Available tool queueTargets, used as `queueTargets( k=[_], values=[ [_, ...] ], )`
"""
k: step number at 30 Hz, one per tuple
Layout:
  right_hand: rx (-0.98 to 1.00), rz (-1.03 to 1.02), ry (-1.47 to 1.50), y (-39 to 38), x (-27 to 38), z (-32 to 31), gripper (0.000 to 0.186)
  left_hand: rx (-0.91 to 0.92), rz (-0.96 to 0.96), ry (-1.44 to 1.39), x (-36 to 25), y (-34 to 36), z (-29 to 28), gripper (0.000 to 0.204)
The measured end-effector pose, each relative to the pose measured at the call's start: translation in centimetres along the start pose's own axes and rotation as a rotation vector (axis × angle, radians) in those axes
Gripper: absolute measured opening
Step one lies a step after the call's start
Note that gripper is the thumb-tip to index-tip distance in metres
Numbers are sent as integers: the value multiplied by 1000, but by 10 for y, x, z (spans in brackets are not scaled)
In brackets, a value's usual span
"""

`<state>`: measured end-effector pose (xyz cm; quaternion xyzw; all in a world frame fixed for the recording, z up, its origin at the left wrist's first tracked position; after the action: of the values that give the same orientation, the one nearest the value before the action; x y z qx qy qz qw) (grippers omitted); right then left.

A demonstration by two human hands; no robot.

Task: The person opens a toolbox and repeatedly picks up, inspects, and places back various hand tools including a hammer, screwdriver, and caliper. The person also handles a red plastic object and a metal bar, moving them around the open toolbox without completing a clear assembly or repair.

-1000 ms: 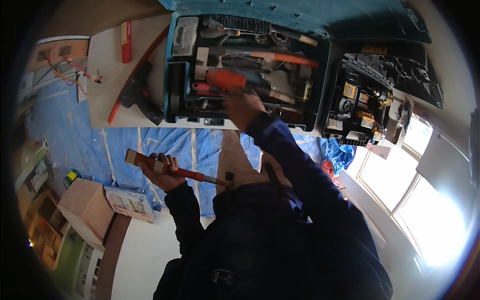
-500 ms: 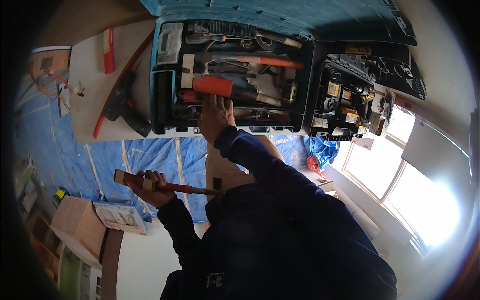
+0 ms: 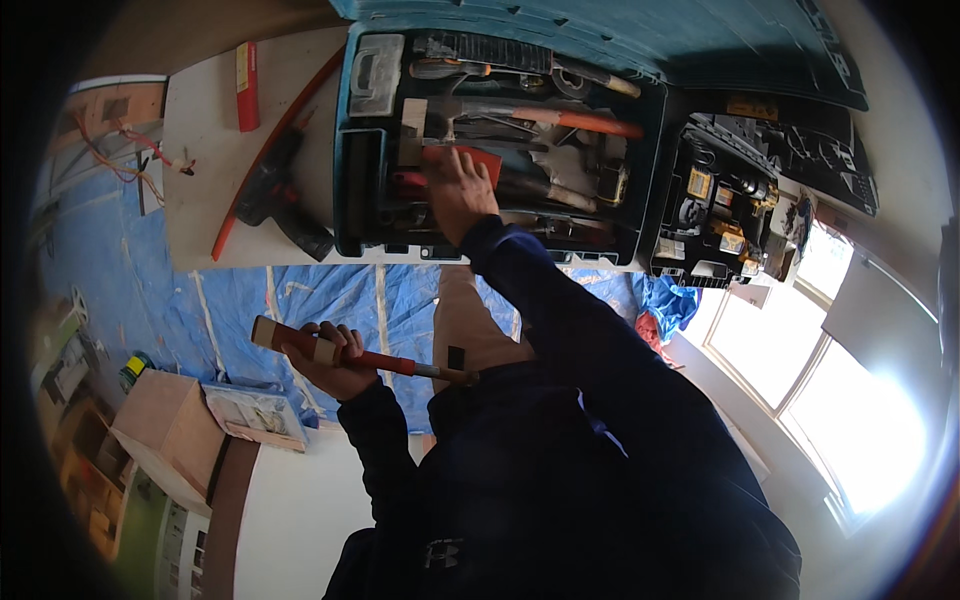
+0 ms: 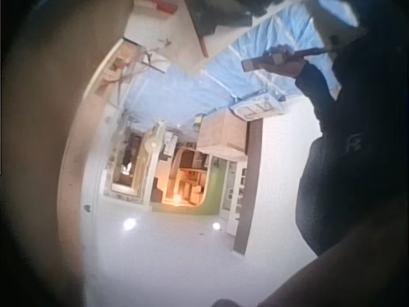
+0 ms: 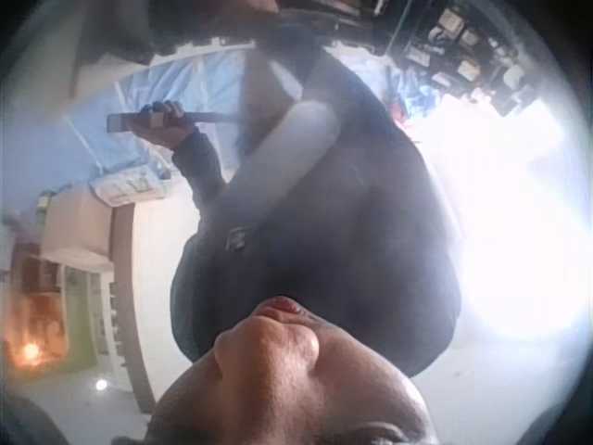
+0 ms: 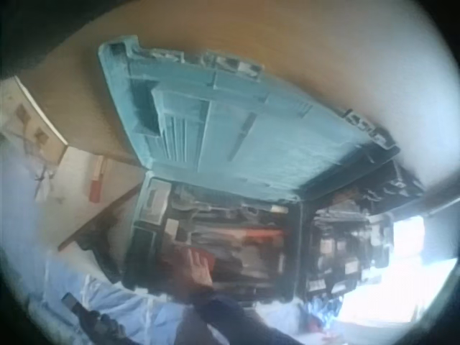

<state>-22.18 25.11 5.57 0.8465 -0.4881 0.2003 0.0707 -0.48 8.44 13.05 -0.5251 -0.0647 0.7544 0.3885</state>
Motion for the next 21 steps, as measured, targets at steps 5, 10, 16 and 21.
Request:
queueTargets(
  k=[5, 10, 16, 21],
  values=[
    [-60, -61, 86, 6, -7, 0, 29, -21, 2, -34, 3, -1, 2, 49],
    [-98, -120, 208, 4, 15, -3, 23, -25, 29, -43, 3, -4, -1, 50],
    [409, -128, 56, 35, 27, -19, 23, -38, 24, -45, -2, -7, -8, 49],
    [413, -98, -164, 41, 31, 2, 21, -8, 24, -42, -3, -8, -4, 48]
  ],
)
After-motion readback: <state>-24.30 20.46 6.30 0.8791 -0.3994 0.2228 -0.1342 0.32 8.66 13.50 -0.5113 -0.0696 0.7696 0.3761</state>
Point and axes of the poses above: each hand's wrist, its own y-axis towards the middle knuckle, its own z-axis out of the palm, x = y × z, the point moved 3 cm from there along y, towards the middle knuckle, and after that the axes turned 1 degree about -x, right-handed, at the moved point
